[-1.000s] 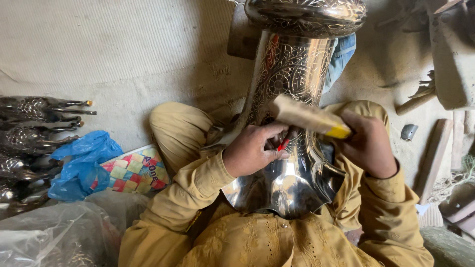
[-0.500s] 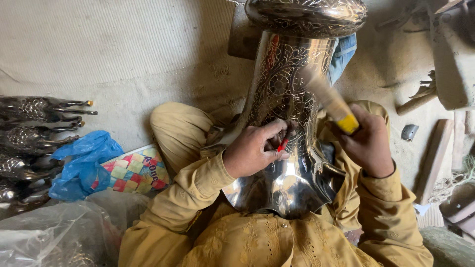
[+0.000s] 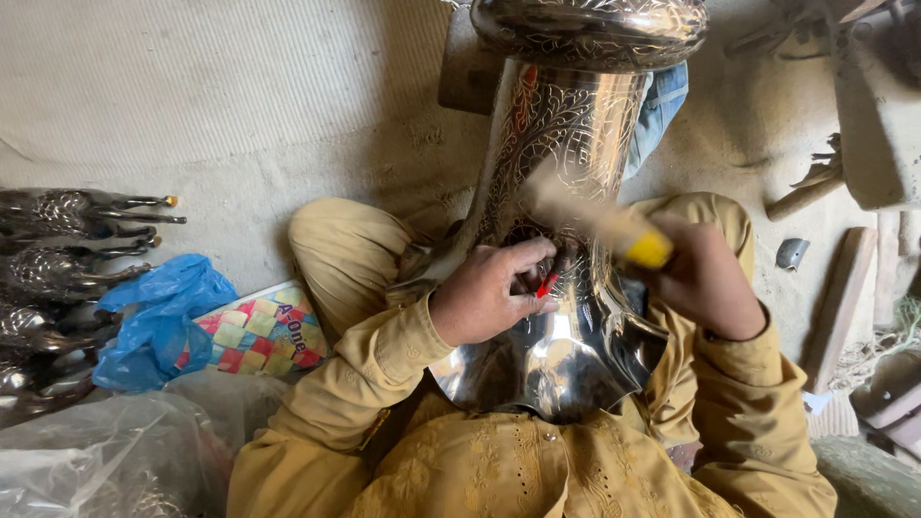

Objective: The person sits cross-legged on the floor holding a brass vase against their body. They hold a chisel against the engraved surface and strike it with a wooden mallet, working the decorative pattern around the vase and repositioning the vase between sections.

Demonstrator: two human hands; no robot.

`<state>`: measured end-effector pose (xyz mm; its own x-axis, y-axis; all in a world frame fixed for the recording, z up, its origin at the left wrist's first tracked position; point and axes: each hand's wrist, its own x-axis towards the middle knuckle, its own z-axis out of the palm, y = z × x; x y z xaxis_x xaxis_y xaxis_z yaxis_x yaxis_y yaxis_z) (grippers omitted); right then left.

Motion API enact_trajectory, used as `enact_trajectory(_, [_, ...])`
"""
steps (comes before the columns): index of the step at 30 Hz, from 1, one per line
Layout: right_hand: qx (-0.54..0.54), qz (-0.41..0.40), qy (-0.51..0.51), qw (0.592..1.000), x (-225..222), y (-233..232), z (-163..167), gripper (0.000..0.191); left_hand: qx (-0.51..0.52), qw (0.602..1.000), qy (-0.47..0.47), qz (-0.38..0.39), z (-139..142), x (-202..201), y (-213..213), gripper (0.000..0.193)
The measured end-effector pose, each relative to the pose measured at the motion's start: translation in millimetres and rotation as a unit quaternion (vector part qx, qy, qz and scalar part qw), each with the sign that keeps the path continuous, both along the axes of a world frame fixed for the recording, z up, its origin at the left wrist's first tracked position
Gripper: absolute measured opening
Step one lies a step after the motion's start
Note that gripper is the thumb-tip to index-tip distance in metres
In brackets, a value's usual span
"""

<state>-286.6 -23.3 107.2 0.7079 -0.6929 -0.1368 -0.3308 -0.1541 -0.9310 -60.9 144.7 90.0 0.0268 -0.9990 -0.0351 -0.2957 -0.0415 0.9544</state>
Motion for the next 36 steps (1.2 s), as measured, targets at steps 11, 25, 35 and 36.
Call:
enact_trajectory(11, [-0.098,0.024,-0.012,0.995,1,-7,5,0.023,-0.018,1.0,-0.011,0.012,1,-1,1,0.063])
enact_trajectory(25, [-0.071,0.089,0.041,0.993,-3,-6,0,0.028,0.022,0.999,0.028,-0.033,3,0,-1,0.055])
enact_trajectory(35, [-0.189,0.097,0.089,0.973,11,-12,16,0.033,-0.013,0.995,0.015,0.101,12,-3,7,0.042])
enact_trajectory(36, [-0.235,0.1,0.113,0.96,15,-14,19,0.033,-0.028,0.993,0.029,0.115,11,-5,8,0.045])
